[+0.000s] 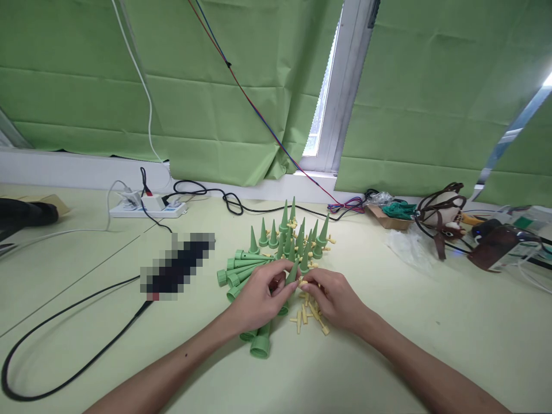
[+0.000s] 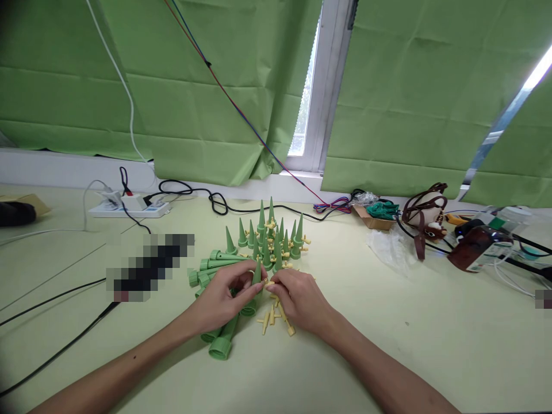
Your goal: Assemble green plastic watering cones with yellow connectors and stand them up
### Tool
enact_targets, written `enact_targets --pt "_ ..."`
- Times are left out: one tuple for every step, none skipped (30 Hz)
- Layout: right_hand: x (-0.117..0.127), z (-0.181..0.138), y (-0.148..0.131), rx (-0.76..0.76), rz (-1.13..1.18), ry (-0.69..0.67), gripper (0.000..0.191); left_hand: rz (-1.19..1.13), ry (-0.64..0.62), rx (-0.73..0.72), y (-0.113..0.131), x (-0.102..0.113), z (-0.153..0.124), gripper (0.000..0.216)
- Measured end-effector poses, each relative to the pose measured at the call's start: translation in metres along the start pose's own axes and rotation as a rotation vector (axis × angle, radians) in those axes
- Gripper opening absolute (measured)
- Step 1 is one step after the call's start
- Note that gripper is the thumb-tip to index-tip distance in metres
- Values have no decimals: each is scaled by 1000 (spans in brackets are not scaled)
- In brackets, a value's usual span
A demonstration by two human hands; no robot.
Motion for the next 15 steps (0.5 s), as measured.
enact_targets --pt "0 0 0 -16 7 -1 18 1 4 0 0 0 0 10" --pt "0 1 0 -35 15 -2 18 -1 9 -1 0 0 0 10" --pt "0 1 -1 -52 22 -1 17 -5 14 -3 0 0 0 10" --pt "0 1 -1 -66 28 0 17 -13 19 -4 0 0 0 10" --pt "0 1 -1 -76 33 2 17 -23 23 -1 0 0 0 10" --pt "0 2 -1 -82 35 8 17 -37 24 5 -1 0 0 10" --pt "0 2 -1 -84 37 14 17 -54 24 13 -1 -1 0 10" --pt "1 2 -1 -84 38 21 17 -73 23 23 -2 -1 0 12" --pt "1 1 -1 -84 38 31 18 -94 24 30 -3 -2 0 13" --pt "1 1 -1 -82 37 40 18 -115 26 36 -4 -3 0 15" --pt "1 1 0 -80 36 48 19 -134 29 40 -5 -3 0 16" --pt "1 1 0 -76 36 56 19 -153 33 44 -5 -4 1 17" --pt "1 1 0 -70 36 62 20 -173 35 47 -6 -4 1 18" --pt "1 1 0 -62 35 69 20 -198 35 50 -6 -5 1 17" --pt "1 1 -1 -53 36 75 21 -225 35 54 -6 -5 1 17"
Point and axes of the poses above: each hand's wrist, its own z-axis towards the middle knuckle, its own x-axis out of the back of the hand, y = z × x, the point moved 3 cm from there along z, towards the middle knuckle, and after that the axes turned 4 degrees about -x, right-handed, at the moved point
